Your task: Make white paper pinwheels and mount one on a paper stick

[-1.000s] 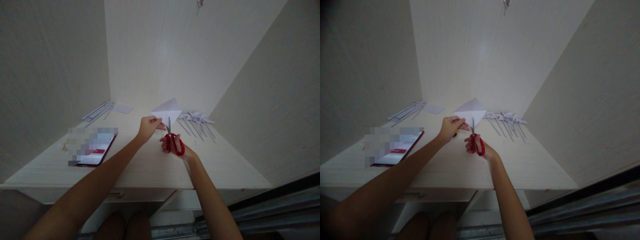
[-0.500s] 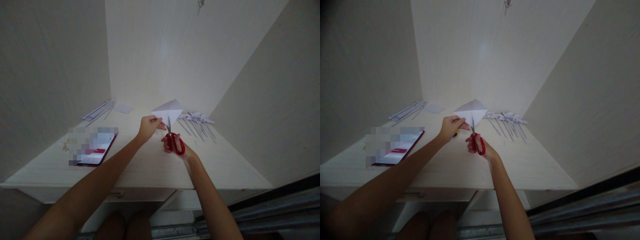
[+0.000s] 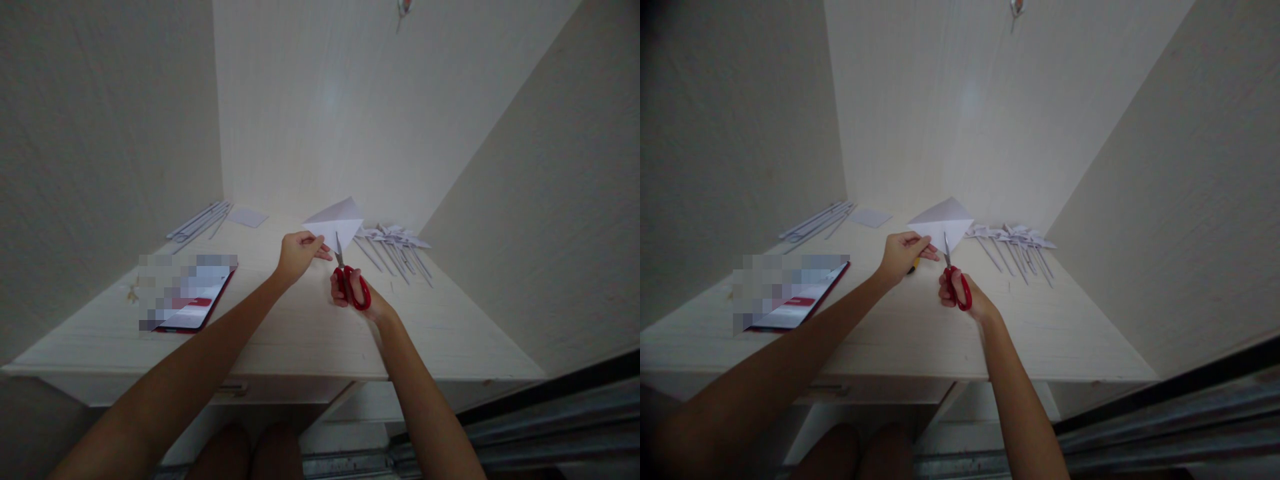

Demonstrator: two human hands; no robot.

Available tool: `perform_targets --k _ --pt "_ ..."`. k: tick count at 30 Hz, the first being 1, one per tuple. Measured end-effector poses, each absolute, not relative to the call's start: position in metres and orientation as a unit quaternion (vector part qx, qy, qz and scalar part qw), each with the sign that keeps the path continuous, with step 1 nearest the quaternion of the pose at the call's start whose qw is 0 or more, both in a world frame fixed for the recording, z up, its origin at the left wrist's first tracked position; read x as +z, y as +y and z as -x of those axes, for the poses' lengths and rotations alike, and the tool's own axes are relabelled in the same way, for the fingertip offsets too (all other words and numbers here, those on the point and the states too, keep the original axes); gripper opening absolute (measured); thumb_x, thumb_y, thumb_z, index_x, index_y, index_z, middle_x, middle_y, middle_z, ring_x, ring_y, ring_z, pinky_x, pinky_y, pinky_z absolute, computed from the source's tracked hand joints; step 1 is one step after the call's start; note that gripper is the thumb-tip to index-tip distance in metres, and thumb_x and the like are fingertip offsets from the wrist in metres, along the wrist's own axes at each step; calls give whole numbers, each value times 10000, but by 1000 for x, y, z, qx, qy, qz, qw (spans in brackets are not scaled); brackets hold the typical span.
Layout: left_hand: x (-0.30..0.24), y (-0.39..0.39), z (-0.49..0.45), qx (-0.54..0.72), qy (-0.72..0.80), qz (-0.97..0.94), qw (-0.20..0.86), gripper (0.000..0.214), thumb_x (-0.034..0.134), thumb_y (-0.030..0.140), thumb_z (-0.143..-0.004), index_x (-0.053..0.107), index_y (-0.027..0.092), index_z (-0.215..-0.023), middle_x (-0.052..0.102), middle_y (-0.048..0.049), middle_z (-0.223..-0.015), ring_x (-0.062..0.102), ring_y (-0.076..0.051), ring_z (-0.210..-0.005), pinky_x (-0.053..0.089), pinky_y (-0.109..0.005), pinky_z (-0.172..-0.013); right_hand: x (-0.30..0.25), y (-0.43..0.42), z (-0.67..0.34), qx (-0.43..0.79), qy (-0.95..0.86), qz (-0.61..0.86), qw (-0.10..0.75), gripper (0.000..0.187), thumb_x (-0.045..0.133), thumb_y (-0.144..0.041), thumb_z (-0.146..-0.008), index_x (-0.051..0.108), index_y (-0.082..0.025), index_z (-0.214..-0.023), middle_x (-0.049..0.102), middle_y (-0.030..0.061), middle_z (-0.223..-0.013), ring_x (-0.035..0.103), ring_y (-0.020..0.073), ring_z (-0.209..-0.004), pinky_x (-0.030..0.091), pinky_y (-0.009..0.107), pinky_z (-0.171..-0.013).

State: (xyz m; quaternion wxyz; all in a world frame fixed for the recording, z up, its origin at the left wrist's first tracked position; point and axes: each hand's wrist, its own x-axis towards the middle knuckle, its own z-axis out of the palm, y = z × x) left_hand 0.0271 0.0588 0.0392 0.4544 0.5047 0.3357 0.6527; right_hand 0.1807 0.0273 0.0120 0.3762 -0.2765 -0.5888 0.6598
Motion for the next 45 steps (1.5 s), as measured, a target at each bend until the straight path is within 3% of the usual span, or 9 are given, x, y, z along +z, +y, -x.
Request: perform_targets --k 20,45 --pt "43 56 -26 651 342 -506 451 206 561 166 -743 516 112 -549 655 -72 -579 634 -138 -467 510 -213 -487 13 27 -181 614 -642 287 358 540 365 -710 -732 425 -173 -716 307 -65 -507 260 56 -418 202 192 -377" --pt "40 60 -26 648 341 -512 449 197 571 186 -737 526 115 -559 652 -65 -579 632 -136 -467 508 -217 -486 11 29 -185 562 -671 325 359 551 332 -715 -742 400 -178 -644 358 -74 -412 307 44 -283 223 183 -291"
